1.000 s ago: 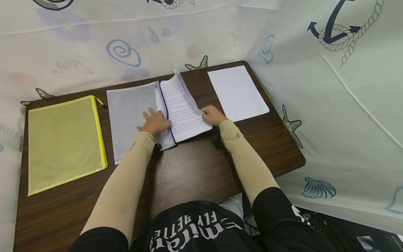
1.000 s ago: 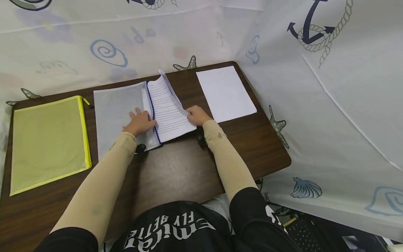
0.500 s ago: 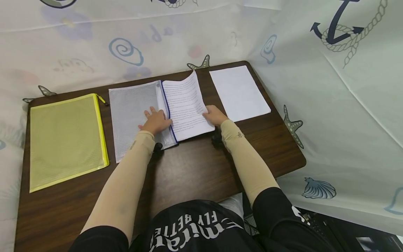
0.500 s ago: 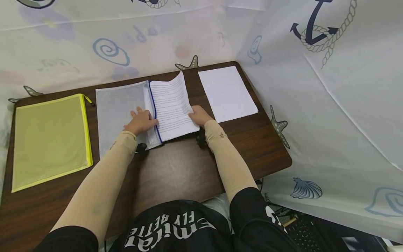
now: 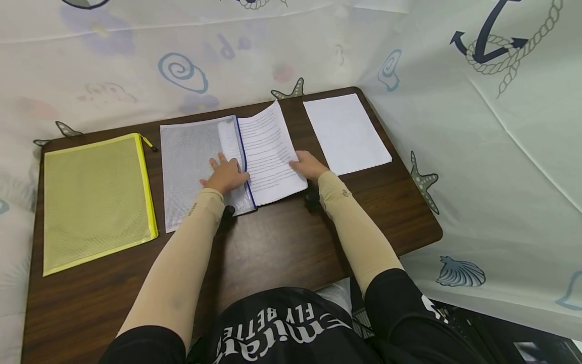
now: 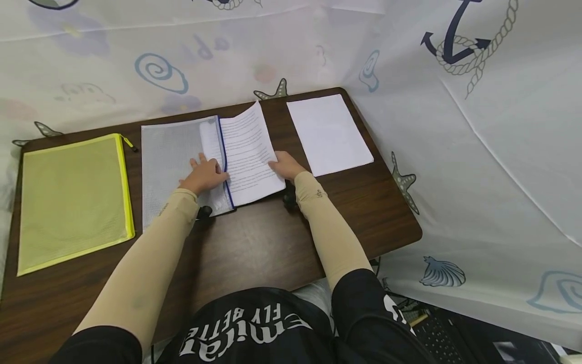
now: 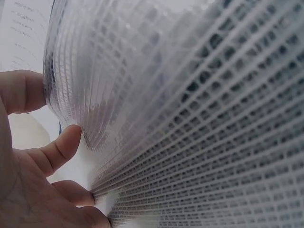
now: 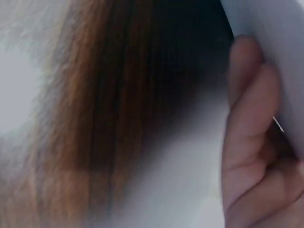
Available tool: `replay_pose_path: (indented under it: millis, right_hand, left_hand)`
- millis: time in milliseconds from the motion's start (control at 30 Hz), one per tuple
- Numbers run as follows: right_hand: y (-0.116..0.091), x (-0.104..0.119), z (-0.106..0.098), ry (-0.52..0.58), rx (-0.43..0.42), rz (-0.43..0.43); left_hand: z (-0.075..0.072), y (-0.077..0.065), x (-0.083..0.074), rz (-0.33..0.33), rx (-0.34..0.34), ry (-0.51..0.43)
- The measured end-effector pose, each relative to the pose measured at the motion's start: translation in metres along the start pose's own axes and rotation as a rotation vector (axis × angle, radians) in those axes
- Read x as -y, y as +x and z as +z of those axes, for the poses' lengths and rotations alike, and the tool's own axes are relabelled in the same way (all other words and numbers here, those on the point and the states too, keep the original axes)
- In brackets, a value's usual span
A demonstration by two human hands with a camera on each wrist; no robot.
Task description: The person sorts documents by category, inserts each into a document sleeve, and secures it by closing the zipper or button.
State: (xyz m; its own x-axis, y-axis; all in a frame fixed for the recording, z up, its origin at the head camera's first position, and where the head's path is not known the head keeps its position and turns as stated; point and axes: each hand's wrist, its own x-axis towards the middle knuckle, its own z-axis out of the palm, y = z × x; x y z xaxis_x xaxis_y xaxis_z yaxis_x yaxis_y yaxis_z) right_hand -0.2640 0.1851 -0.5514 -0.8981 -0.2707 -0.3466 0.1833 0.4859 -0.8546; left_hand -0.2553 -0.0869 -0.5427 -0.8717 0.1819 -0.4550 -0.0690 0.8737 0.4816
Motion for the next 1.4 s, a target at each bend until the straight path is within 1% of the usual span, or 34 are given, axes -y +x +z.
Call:
replay_pose_path:
  millis: [100, 267, 467, 567, 667, 733, 833, 1000, 1067, 1233, 1400]
  right_hand:
    - [-0.002, -0.003, -0.004, 0.082, -0.004, 0.034]
    - [-0.002, -0.009, -0.01, 0.108, -0.024, 0.077]
    - [-0.003, -0.013, -0.007, 0.115, -0.02, 0.047]
    - [-0.003, -0.01, -0.003, 0.098, -0.021, 0.012]
    - [0.0, -0.004, 0.003, 0.102, 0.0, -0.026]
    - [0.002, -0.002, 0.006, 0.094, 0.012, -0.034]
    - [0.003, -0.001, 0.009, 0.075, 0.012, -0.019]
    - [0.002, -0.006, 0.01, 0.099, -0.023, 0.02]
    - [0.001, -0.007, 0.01, 0.113, -0.028, 0.019]
    - [0.0, -0.01, 0.011, 0.103, -0.025, -0.001]
    - [0.0, -0.012, 0.012, 0.127, -0.015, -0.01]
  left_hand:
    - [-0.001, 0.0, 0.0, -0.004, -0.007, 0.003]
    - [-0.002, 0.0, -0.001, -0.003, -0.009, 0.002]
    - [-0.003, -0.001, -0.001, 0.006, -0.006, -0.002]
    - [-0.004, -0.001, -0.002, 0.012, -0.004, -0.001]
    - [-0.004, -0.002, -0.001, 0.007, -0.015, 0.0]
    - [-0.005, -0.002, -0.001, 0.002, -0.023, -0.002]
    - [-0.004, -0.002, -0.001, 0.002, -0.024, -0.006]
    - [-0.002, -0.001, -0.001, 0.012, -0.026, -0.009]
    - [-0.001, -0.001, -0.001, 0.01, -0.033, -0.008]
    - [0.0, -0.003, -0.002, 0.004, -0.037, -0.012]
    - [0.001, -0.004, -0.002, -0.002, -0.024, -0.018]
